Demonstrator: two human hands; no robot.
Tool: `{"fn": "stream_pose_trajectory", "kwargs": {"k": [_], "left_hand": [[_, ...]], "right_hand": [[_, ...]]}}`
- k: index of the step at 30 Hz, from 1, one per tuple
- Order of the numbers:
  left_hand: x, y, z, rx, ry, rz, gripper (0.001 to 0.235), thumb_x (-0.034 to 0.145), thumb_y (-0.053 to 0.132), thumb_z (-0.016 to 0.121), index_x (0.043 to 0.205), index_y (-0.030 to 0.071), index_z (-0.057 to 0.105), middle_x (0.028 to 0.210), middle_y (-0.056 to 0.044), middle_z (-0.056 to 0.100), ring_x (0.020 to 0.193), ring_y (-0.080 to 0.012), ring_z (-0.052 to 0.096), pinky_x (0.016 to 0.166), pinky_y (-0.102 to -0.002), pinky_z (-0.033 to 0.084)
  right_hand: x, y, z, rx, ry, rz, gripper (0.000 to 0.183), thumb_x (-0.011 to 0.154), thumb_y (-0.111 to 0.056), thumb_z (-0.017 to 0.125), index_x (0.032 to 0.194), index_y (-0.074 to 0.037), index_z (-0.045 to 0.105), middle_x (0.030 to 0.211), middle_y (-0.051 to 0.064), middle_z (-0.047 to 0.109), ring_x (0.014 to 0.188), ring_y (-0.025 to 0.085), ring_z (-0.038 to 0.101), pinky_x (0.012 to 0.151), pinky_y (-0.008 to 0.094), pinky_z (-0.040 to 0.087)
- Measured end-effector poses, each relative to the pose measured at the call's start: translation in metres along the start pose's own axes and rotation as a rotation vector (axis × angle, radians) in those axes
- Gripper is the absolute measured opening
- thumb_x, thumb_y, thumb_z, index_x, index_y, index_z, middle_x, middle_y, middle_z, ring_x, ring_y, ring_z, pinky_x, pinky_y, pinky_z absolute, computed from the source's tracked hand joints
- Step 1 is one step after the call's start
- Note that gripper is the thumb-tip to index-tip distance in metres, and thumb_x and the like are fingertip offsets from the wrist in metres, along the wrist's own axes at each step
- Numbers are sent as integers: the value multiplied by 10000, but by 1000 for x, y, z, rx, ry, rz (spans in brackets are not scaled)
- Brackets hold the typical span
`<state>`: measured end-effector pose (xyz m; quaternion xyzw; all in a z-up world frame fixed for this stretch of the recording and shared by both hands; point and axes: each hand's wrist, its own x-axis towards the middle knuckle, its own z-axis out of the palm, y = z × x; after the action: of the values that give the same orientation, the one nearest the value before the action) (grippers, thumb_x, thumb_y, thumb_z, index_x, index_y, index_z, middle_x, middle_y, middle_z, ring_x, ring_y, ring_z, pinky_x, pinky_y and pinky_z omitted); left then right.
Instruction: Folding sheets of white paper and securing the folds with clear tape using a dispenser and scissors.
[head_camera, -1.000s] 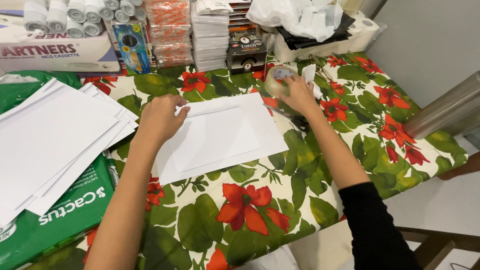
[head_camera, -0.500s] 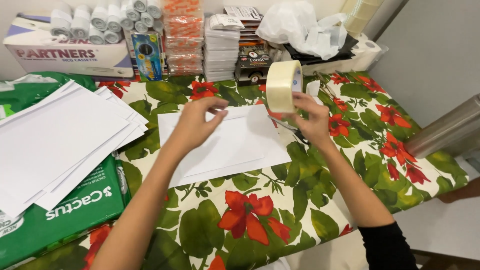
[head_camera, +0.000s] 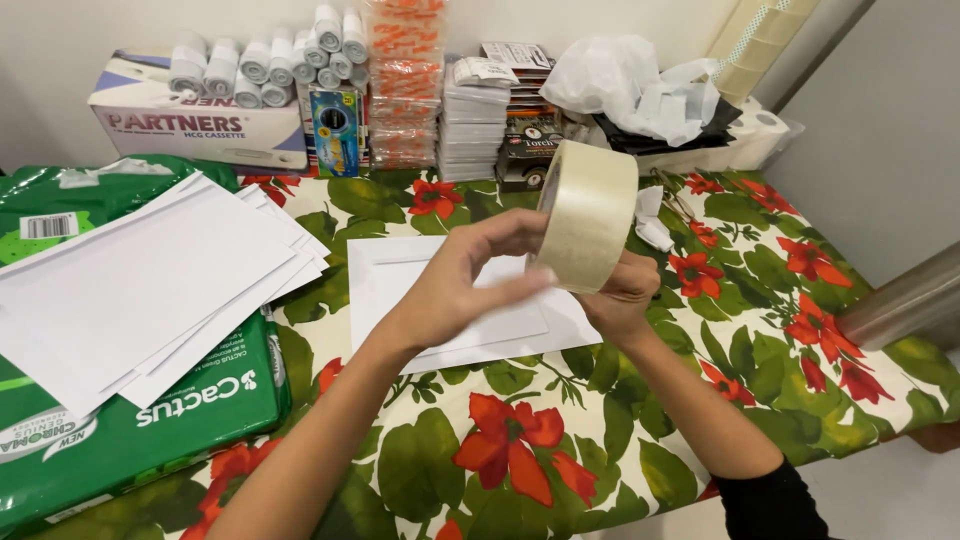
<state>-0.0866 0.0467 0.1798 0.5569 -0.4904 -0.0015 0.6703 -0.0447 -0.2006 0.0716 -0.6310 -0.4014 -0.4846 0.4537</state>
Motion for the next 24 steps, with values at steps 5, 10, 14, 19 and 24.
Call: {"fn": "stream_pose_trajectory", "kwargs": {"k": [5, 10, 14, 19, 24], "left_hand": [[0, -2, 2, 81, 19, 59, 446, 772, 217, 737, 1167, 115, 560, 1024, -55, 674, 1013, -179, 605, 995, -415, 388], [0, 6, 5, 62, 31, 44, 383, 778, 297, 724, 1088, 131, 572, 970, -28, 683, 967, -144, 609, 992, -393, 394], [1, 0, 7, 20, 158, -50, 230, 856, 355, 616, 883, 127, 612, 791, 1, 677, 832, -99, 617, 909, -361, 451], [1, 0, 6, 56, 189, -44, 211, 890, 321, 582, 830, 120, 601, 729, 1, 665, 784, -90, 620, 871, -342, 475], [0, 3, 5, 82, 97, -20, 235, 918, 323, 523, 906, 99, 592, 766, -35, 658, 785, -123, 608, 862, -359, 471]], "right_hand": [[-2, 11, 1, -65, 5, -34, 170, 596, 50, 850, 584, 1, 687, 542, 119, 611, 479, 224, 587, 507, 339, 474], [-4, 19, 0, -56, -8, -48, 219, 597, -40, 876, 536, -26, 666, 503, 77, 597, 427, 177, 536, 476, 322, 447], [8, 12, 5, -21, -37, -197, 139, 632, 60, 823, 653, 14, 694, 684, 141, 634, 560, 225, 585, 579, 325, 488], [8, 11, 11, -25, -54, -222, 132, 640, 69, 811, 660, 12, 694, 706, 139, 619, 575, 213, 568, 593, 330, 487], [-7, 24, -4, -52, -67, -232, 123, 641, 91, 790, 677, 9, 704, 725, 134, 618, 611, 237, 602, 626, 356, 498]]}}
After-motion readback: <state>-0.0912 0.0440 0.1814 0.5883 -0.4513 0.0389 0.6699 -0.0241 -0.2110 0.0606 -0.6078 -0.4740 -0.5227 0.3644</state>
